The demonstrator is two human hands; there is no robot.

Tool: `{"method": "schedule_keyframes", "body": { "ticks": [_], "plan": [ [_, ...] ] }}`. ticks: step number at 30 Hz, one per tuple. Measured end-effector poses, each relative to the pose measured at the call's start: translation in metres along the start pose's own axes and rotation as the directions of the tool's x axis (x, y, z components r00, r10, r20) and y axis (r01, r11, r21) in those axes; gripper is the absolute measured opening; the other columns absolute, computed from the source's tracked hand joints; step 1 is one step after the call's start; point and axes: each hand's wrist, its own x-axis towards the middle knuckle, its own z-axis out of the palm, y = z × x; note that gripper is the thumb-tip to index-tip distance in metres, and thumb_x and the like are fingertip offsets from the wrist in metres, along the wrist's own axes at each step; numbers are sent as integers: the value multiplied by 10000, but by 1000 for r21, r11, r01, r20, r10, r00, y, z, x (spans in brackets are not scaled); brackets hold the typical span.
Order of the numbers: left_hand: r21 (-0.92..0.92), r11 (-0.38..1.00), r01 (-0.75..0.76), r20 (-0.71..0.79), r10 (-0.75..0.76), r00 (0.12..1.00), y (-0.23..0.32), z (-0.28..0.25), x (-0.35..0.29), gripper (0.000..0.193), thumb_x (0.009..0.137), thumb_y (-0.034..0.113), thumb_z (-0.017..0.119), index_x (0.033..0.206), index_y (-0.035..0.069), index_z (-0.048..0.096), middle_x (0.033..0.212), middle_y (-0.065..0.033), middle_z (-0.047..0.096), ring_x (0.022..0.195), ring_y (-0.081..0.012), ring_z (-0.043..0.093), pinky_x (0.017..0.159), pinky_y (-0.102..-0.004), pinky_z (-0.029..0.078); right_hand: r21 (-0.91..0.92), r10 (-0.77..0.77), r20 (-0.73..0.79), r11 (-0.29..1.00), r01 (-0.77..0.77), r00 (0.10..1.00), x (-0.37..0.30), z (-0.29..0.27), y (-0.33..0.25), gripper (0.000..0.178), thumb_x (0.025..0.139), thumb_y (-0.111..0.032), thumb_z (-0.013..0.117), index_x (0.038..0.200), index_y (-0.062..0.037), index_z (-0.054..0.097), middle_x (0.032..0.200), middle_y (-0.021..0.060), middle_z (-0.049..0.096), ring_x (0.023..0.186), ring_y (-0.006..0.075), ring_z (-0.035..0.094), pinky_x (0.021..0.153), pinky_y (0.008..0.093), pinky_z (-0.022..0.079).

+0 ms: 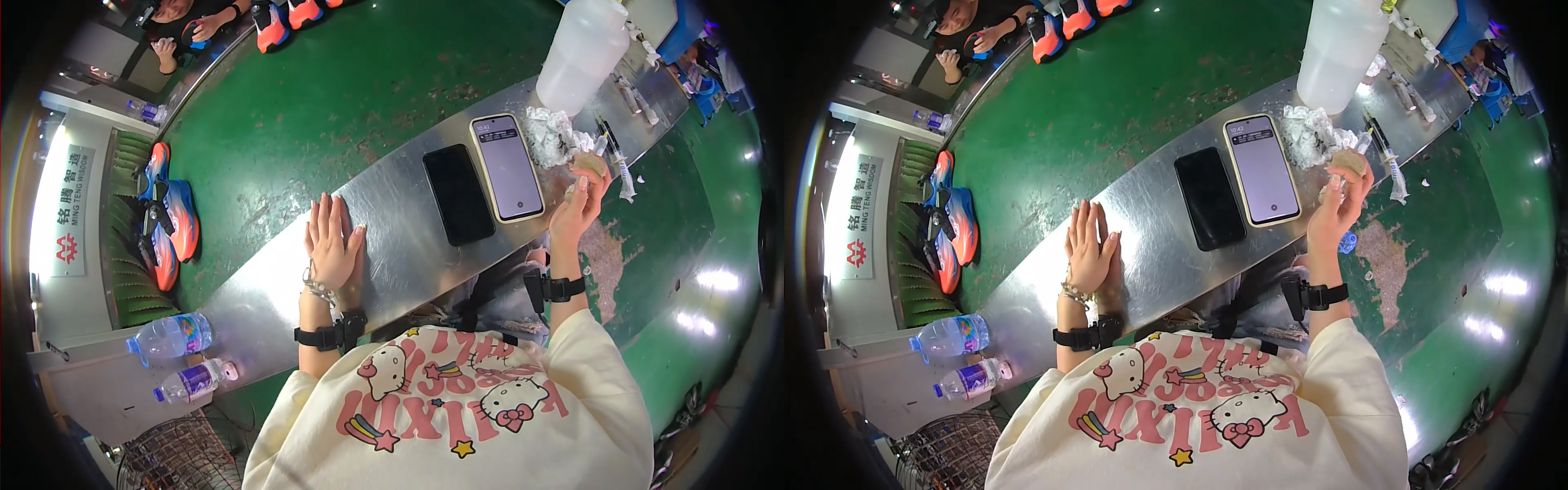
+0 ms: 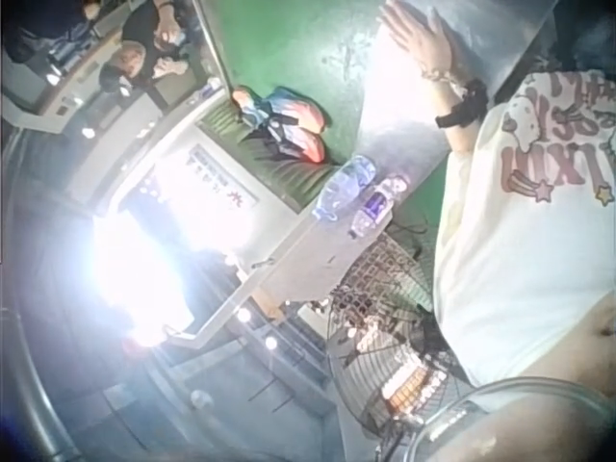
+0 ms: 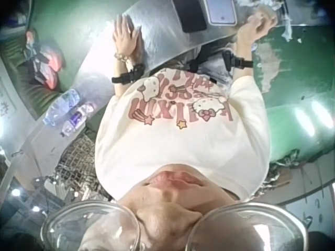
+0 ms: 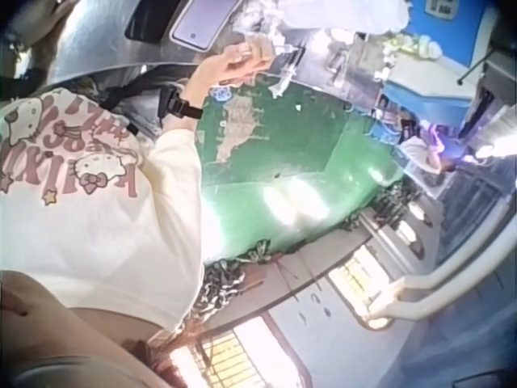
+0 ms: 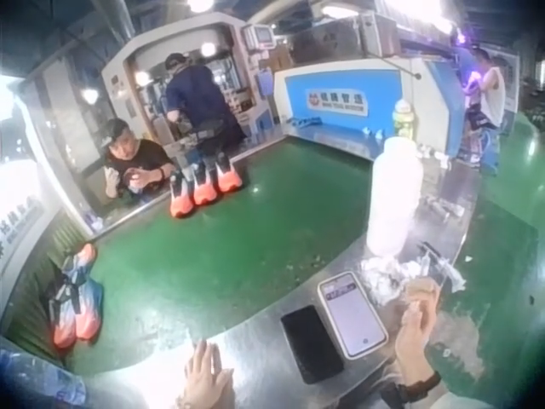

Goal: Using a syringe to inject adhesive or sealant into the gap between the sole and the upper of athletic shoes.

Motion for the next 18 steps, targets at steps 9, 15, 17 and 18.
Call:
{"method": "schedule_keyframes", "body": {
  "ticks": [9, 15, 17, 18],
  "plan": [
    [-14, 997, 70, 1, -70, 998, 4, -1, 0, 761, 873, 437, 472, 1423, -2, 181, 1486, -161, 190, 1396, -307, 98, 1108, -444, 92, 52, 77, 8, 996, -77, 997, -3, 0, 0, 125, 890, -154, 497, 896, -56, 575, 1206, 123, 441, 1130, 221, 441, 960, 345, 323],
    [49, 998, 31, -8, -30, 1000, 0, 0, 5, 743, 873, 440, 469, 1418, 7, 210, 1486, -159, 195, 1393, -304, 115, 1106, -446, 100, 21, 74, 4, 997, -74, 997, -1, 3, 3, 121, 886, -153, 502, 895, -58, 577, 1206, 126, 448, 1134, 235, 442, 957, 349, 326],
    [52, 998, 20, -26, -19, 999, -1, 0, 7, 733, 872, 435, 472, 1416, 11, 224, 1487, -157, 196, 1392, -302, 124, 1105, -448, 103, 8, 46, -3, 999, -46, 999, 1, 3, 3, 119, 883, -152, 506, 895, -57, 577, 1200, 128, 456, 1136, 242, 442, 957, 354, 327],
    [59, 998, 26, -14, -25, 1000, 1, -4, 8, 729, 869, 424, 478, 1417, 16, 224, 1486, -156, 199, 1391, -304, 132, 1104, -453, 111, -1, 52, 3, 999, -52, 999, 2, 3, 1, 120, 880, -151, 507, 897, -55, 577, 1190, 130, 466, 1134, 249, 443, 959, 361, 326]
  ]
}}
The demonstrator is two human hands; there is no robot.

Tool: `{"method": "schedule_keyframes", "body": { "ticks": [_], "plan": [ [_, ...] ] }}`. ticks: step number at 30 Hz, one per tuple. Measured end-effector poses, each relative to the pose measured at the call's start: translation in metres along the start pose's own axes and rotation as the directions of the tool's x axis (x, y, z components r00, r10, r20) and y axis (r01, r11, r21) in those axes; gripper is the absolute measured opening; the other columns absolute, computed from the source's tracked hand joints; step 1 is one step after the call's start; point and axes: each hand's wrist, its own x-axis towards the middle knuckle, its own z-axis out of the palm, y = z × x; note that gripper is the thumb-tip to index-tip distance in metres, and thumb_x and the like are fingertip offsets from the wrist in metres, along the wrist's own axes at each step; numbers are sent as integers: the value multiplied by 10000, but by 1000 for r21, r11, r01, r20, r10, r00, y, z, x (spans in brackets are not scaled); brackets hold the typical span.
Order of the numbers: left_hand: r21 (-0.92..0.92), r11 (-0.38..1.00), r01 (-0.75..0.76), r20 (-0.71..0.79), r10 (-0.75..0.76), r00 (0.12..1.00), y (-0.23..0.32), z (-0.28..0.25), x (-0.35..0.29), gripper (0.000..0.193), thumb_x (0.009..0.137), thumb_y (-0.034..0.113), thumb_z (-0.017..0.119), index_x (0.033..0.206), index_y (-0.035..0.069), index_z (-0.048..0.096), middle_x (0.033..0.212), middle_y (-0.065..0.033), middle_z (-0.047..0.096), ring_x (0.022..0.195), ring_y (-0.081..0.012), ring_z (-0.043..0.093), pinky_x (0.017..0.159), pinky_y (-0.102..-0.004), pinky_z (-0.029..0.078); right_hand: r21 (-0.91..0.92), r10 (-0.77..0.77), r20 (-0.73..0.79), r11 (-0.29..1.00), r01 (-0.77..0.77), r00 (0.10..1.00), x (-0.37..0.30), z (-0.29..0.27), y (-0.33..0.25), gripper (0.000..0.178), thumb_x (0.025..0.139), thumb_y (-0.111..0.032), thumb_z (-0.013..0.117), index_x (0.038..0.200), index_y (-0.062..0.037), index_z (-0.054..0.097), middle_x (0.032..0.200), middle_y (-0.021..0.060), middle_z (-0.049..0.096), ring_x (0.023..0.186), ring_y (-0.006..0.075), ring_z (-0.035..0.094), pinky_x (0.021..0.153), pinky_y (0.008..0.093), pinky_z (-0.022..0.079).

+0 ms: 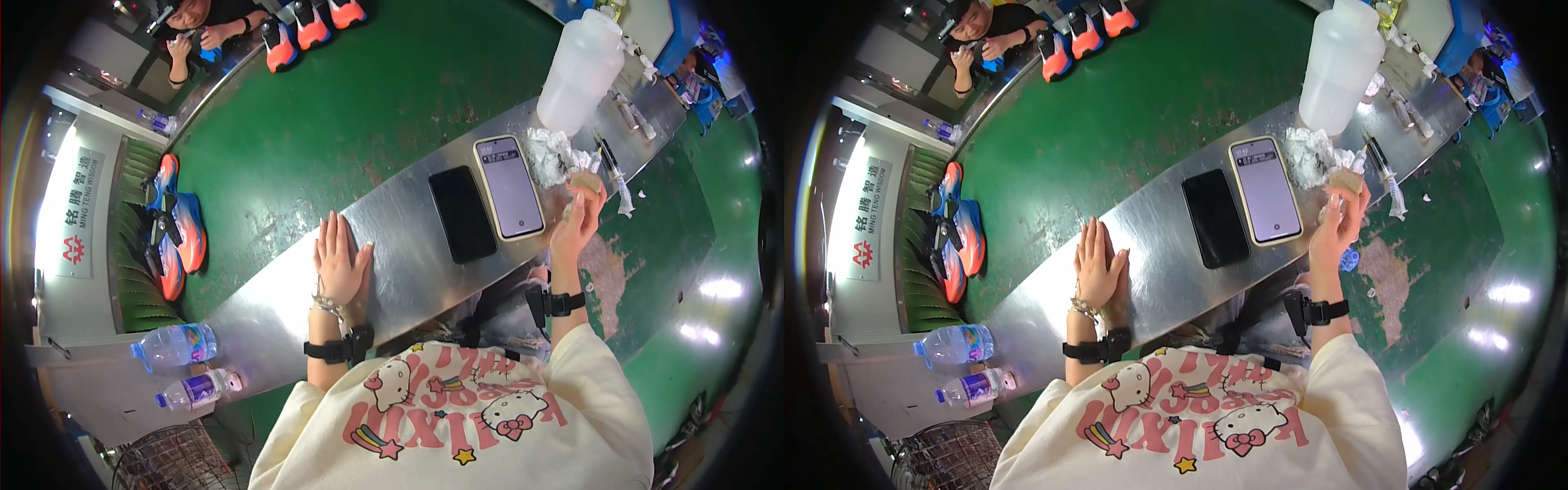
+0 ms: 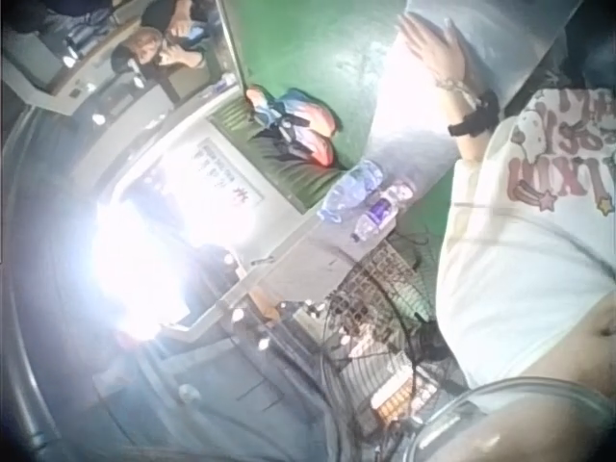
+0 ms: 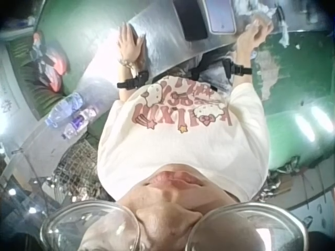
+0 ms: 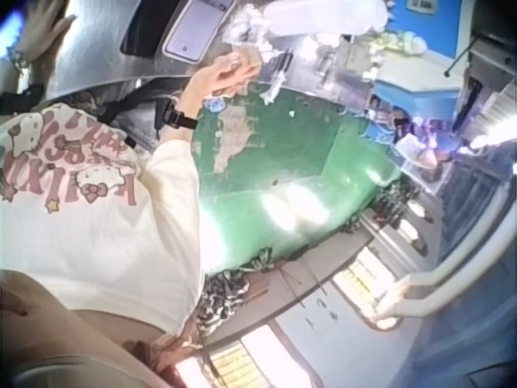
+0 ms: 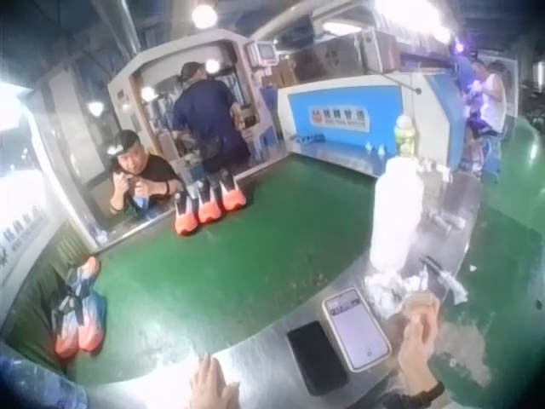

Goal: Using a syringe to inject adhesive or sealant into the gap between the sole and the upper of athletic shoes.

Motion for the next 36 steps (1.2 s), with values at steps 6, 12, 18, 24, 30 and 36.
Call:
{"method": "schedule_keyframes", "body": {
  "ticks": [6, 12, 18, 24, 30, 36],
  "plan": [
    [-74, 997, 9, 19, -8, 1000, 7, 8, -8, 750, 856, 418, 505, 1424, 29, 207, 1491, -156, 183, 1391, -316, 128, 1096, -484, 113, 13, -20, -23, 1000, 21, 1000, -5, -12, 5, 115, 874, -156, 507, 885, -61, 571, 1176, 129, 478, 1119, 263, 445, 975, 378, 317],
    [-54, 998, 13, 55, -10, 998, 5, -2, -12, 750, 865, 420, 486, 1417, 4, 198, 1488, -177, 172, 1391, -332, 108, 1099, -473, 105, -11, 11, 6, 1000, -11, 1000, -4, -7, -10, 103, 873, -145, 480, 849, -55, 526, 1124, 128, 487, 1094, 256, 444, 952, 351, 309],
    [-49, 999, 8, 75, -4, 997, 2, -3, -5, 747, 869, 414, 478, 1416, -8, 193, 1491, -184, 157, 1392, -339, 91, 1104, -465, 105, 25, 39, 24, 999, -40, 999, -1, -5, -10, 109, 857, -168, 526, 833, -65, 548, 1189, 113, 452, 1128, 256, 427, 970, 369, 301],
    [-140, 990, 4, 35, 1, 999, -3, 0, -5, 751, 837, 437, 557, 1388, 4, 288, 1471, -189, 213, 1380, -352, 134, 1090, -488, 132, 41, 32, 25, 999, -33, 999, -1, -5, -6, 97, 843, -162, 554, 827, -66, 556, 1163, 122, 458, 1108, 267, 436, 957, 381, 316],
    [-379, 925, 27, 65, -3, 998, -9, -21, 28, 582, 796, 278, 676, 1282, 29, 474, 1309, -183, 477, 1207, -324, 452, 989, -394, 369, 62, 38, 22, 997, -39, 999, -2, -10, -4, 142, 827, -205, 589, 839, -65, 570, 1138, 152, 463, 1091, 285, 449, 945, 402, 337],
    [-911, 321, 261, 246, -85, 965, 16, -22, 134, 473, 915, 216, 542, 1305, -16, 405, 1236, -152, 542, 1089, -232, 565, 911, -308, 449, 73, 44, 54, 996, -48, 998, -4, -13, 0, 243, 828, -305, 586, 838, -63, 581, 1131, 174, 464, 1046, 289, 471, 892, 394, 380]
  ]
}}
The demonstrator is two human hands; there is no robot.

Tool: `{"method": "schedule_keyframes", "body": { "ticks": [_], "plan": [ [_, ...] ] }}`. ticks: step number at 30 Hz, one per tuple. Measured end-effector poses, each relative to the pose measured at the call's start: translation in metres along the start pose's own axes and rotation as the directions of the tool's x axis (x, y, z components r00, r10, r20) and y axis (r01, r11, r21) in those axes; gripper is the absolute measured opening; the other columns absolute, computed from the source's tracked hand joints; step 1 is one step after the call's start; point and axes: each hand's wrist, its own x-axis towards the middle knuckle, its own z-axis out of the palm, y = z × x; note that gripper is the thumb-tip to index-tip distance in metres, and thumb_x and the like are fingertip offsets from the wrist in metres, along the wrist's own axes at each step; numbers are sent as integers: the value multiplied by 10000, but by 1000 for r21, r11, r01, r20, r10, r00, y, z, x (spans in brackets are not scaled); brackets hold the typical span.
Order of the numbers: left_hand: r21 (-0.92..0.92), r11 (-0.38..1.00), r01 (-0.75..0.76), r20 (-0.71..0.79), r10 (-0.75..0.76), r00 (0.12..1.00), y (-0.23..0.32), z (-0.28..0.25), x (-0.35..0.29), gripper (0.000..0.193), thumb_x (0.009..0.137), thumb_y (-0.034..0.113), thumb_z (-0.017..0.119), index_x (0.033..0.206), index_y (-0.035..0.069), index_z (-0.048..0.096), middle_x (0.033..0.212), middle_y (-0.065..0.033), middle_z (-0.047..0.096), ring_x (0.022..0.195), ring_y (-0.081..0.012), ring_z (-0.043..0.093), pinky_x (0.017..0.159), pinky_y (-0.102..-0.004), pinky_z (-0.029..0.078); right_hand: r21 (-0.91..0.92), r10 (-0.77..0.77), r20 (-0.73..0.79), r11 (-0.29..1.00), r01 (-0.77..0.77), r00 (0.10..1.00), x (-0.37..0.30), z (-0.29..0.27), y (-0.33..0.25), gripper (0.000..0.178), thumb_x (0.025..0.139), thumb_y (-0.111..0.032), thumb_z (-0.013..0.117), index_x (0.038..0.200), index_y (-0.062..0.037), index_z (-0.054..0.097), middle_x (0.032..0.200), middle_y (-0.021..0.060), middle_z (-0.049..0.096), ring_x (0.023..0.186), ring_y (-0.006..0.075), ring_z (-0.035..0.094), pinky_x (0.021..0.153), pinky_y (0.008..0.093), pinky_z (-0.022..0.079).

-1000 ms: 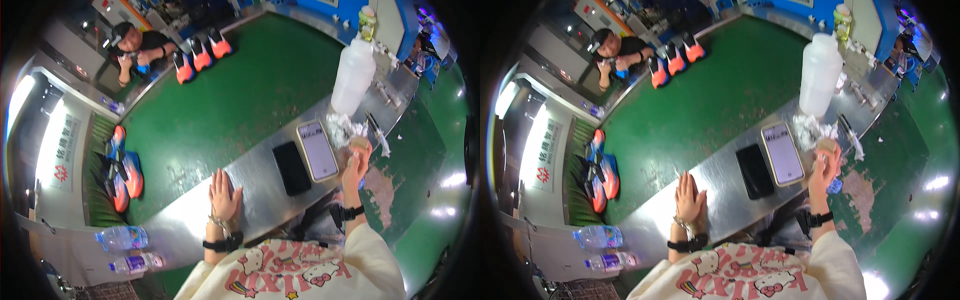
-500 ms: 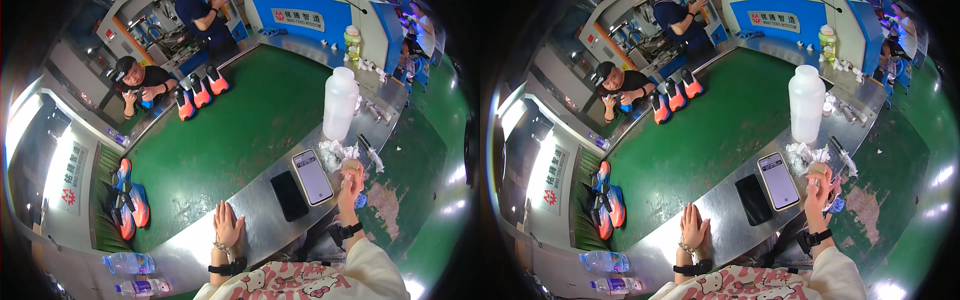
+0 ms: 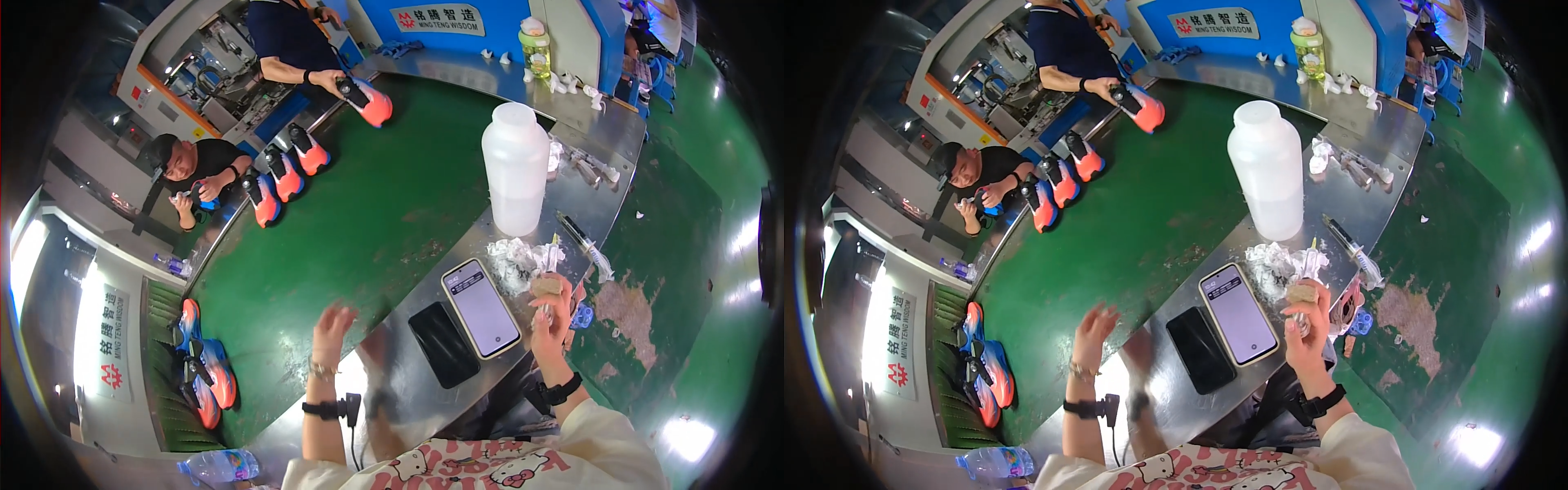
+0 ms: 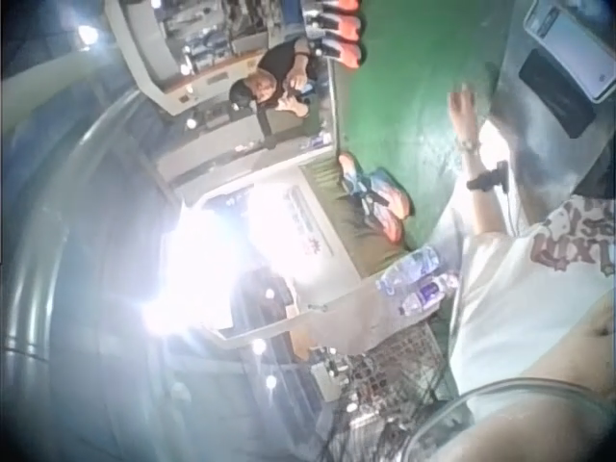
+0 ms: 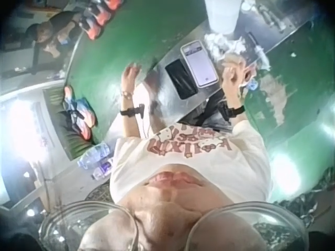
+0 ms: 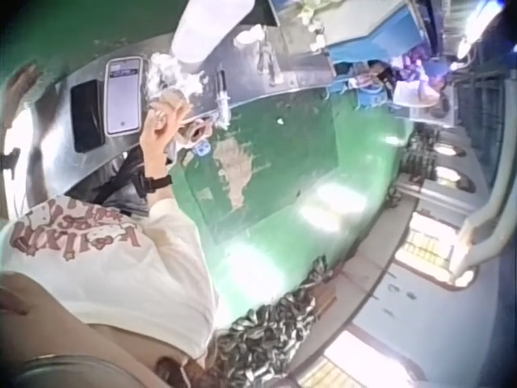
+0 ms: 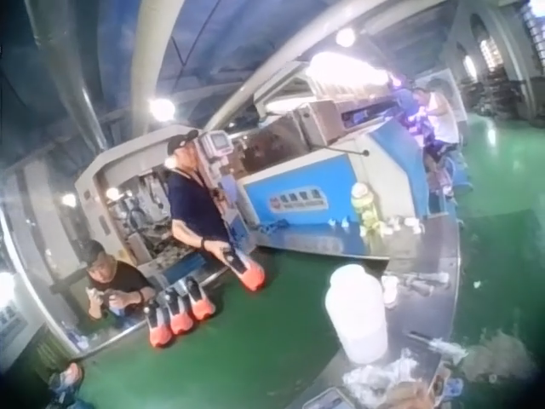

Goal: Using a syringe to inject adhesive or sealant into the gap between the sole and the upper of athletic shoes.

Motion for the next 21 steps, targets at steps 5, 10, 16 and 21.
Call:
{"method": "schedule_keyframes", "body": {
  "ticks": [5, 10, 16, 21],
  "plan": [
    [-308, 936, 172, 177, -121, 977, 22, 63, 114, 619, 939, 428, 438, 1296, -71, 358, 1263, -214, 501, 1150, -287, 526, 974, -373, 420, -3, 17, 4, 1000, -17, 1000, 2, -2, -1, 288, 841, -346, 562, 820, -60, 580, 1121, 187, 465, 994, 291, 507, 865, 390, 395],
    [-305, 775, 554, 479, -378, 792, 31, 131, 182, 837, 894, 602, 370, 1304, -125, 308, 1295, -239, 461, 1185, -314, 489, 998, -396, 399, -11, 28, 20, 1000, -28, 999, 1, 2, -7, 322, 829, -376, 560, 811, -56, 588, 1091, 203, 478, 974, 310, 538, 830, 400, 427],
    [-342, 624, 703, 642, -391, 660, 53, 222, 189, 822, 874, 599, 428, 1321, -80, 306, 1315, -206, 432, 1253, -321, 408, 1058, -425, 325, -50, 26, 41, 998, -24, 999, 1, -6, -1, 331, 826, -366, 547, 794, -40, 596, 1081, 205, 472, 946, 322, 565, 804, 399, 448],
    [-640, 595, 487, 303, -387, 871, 61, 272, 199, 633, 713, 369, 776, 1199, 131, 448, 1165, -163, 482, 1027, -291, 482, 806, -410, 500, -36, 13, 59, 999, -11, 998, 5, -6, -5, 317, 815, -357, 556, 810, -43, 597, 1094, 210, 469, 939, 324, 566, 796, 404, 454]
  ]
}}
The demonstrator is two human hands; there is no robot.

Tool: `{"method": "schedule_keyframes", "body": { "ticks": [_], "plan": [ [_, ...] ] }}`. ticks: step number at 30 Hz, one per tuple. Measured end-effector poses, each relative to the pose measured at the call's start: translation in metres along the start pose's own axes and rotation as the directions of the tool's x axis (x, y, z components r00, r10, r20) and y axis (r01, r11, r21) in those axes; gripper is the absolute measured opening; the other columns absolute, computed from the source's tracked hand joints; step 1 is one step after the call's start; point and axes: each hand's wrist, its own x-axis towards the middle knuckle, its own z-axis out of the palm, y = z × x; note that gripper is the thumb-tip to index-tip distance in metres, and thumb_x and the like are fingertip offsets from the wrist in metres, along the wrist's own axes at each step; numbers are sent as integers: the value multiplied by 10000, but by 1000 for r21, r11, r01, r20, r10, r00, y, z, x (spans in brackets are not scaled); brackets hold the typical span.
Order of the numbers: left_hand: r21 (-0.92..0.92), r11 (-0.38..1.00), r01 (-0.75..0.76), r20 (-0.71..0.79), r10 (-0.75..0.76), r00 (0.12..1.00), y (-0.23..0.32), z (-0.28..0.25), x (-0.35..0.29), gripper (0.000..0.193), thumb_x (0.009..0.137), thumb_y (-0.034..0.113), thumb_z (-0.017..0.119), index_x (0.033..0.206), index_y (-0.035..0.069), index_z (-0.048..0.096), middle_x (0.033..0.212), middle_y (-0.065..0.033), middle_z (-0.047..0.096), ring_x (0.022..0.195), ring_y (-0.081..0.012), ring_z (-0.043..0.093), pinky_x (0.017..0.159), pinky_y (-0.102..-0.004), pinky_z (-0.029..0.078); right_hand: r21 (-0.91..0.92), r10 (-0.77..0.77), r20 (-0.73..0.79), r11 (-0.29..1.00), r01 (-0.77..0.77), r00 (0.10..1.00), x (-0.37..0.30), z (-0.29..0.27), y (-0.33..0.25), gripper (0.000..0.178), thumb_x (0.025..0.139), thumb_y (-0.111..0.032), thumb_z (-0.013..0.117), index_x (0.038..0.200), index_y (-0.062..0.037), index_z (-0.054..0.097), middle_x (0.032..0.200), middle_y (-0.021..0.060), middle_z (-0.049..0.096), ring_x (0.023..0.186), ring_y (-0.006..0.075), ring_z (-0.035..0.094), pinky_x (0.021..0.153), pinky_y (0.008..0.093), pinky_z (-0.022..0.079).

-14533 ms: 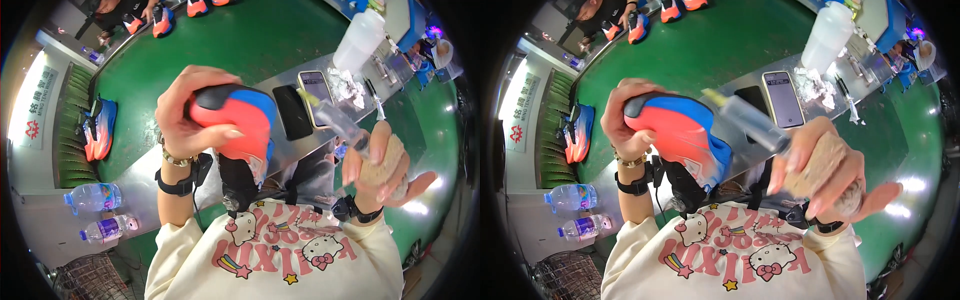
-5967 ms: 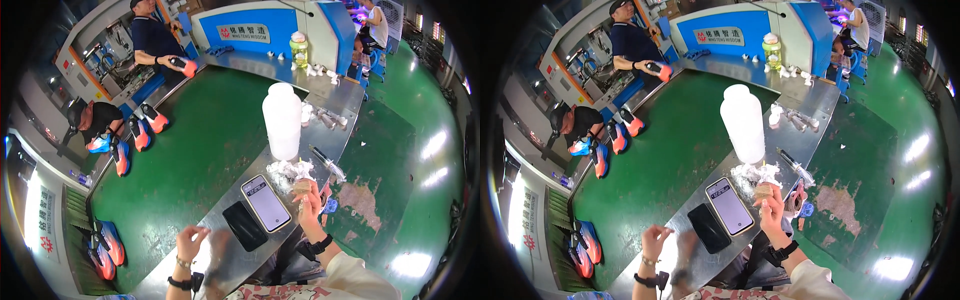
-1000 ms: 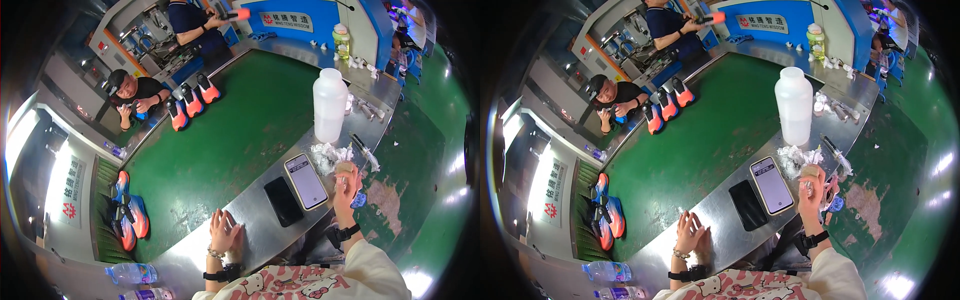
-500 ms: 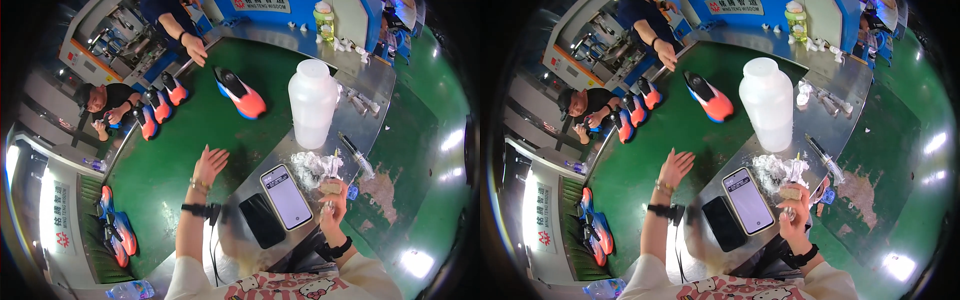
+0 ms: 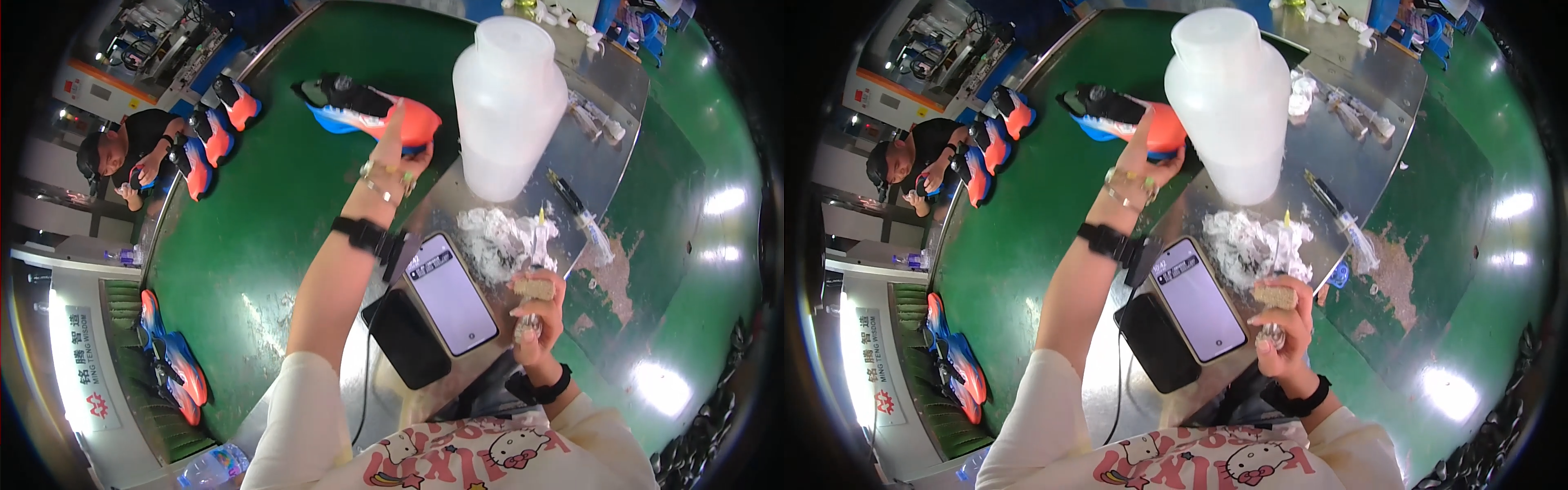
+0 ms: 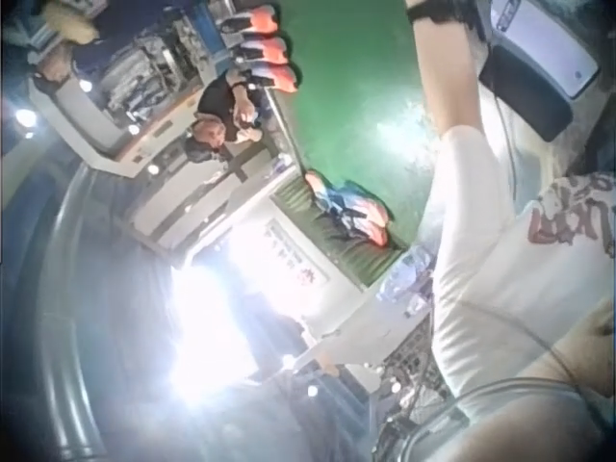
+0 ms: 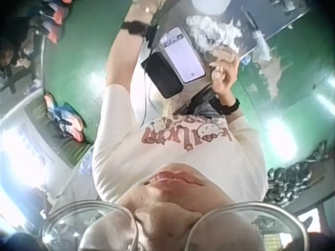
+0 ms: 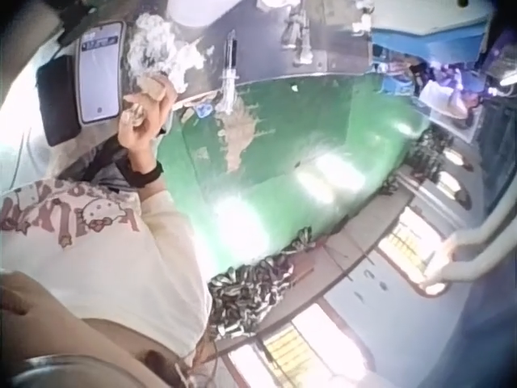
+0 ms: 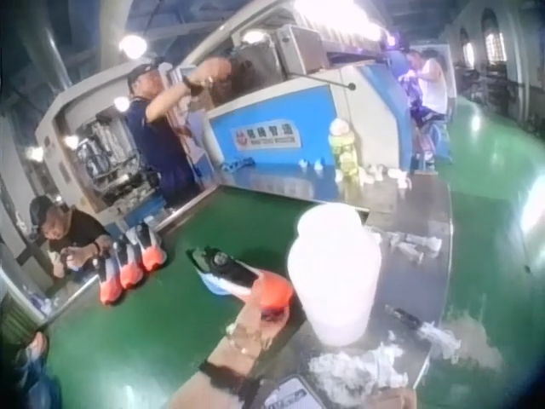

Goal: Using a syringe to inject adhesive or sealant into the gap between the sole and the upper of athletic shoes.

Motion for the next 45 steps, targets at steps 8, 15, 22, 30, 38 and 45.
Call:
{"method": "schedule_keyframes", "body": {
  "ticks": [8, 15, 22, 30, 38, 45],
  "plan": [
    [146, 986, -76, 8, 76, 997, 60, -30, -19, 436, 757, 352, 723, 1068, 109, 539, 992, -82, 583, 569, -113, 497, 338, -141, 325, 84, 7, 152, 996, -20, 988, -8, -19, -33, 291, 788, -333, 607, 877, -56, 604, 1110, 204, 473, 977, 309, 529, 838, 390, 419],
    [175, 975, -136, 200, 100, 975, 73, -160, -218, 510, 909, 390, 480, 1343, 142, 378, 1288, -101, 488, 1070, -183, 537, 832, -278, 480, 198, 38, 274, 976, -95, 961, -26, -43, -52, 357, 856, -376, 543, 823, -24, 596, 1050, 190, 522, 943, 283, 544, 837, 361, 416],
    [194, 913, -358, 143, 334, 932, -61, -349, -464, 586, 859, 305, 565, 1342, 62, 341, 1320, -157, 446, 1190, -302, 473, 1008, -461, 382, 358, 129, 252, 908, -216, 959, -35, -27, -51, 449, 949, -340, 396, 758, 30, 562, 991, 185, 528, 964, 267, 522, 832, 383, 443],
    [364, 830, -423, -448, 554, 701, -101, -419, -550, 436, 882, 283, 563, 1186, -25, 511, 1177, -133, 571, 1046, -241, 584, 845, -382, 515, 205, 211, 231, 944, -260, 950, -42, -19, -56, 484, 965, -325, 326, 747, 30, 573, 1076, 171, 546, 952, 236, 536, 947, 377, 360],
    [438, 381, -814, -69, 917, 392, 28, -368, -429, 387, 920, 300, 520, 1195, 29, 496, 1082, -116, 588, 943, -202, 594, 830, -330, 487, 287, 66, 355, 941, -176, 932, -32, 2, -122, 517, 949, -384, 293, 738, 18, 540, 1068, 213, 519, 923, 314, 531, 826, 421, 437],
    [344, -168, -924, 735, 661, 153, 52, -190, -403, 584, 624, 335, 800, 1030, -29, 590, 920, -136, 647, 860, -215, 619, 781, -309, 479, 748, -154, 534, 545, -379, 831, -16, 32, -225, 604, 922, -539, 309, 611, -65, 518, 990, 138, 427, 708, 322, 532, 623, 400, 445]
  ]
}}
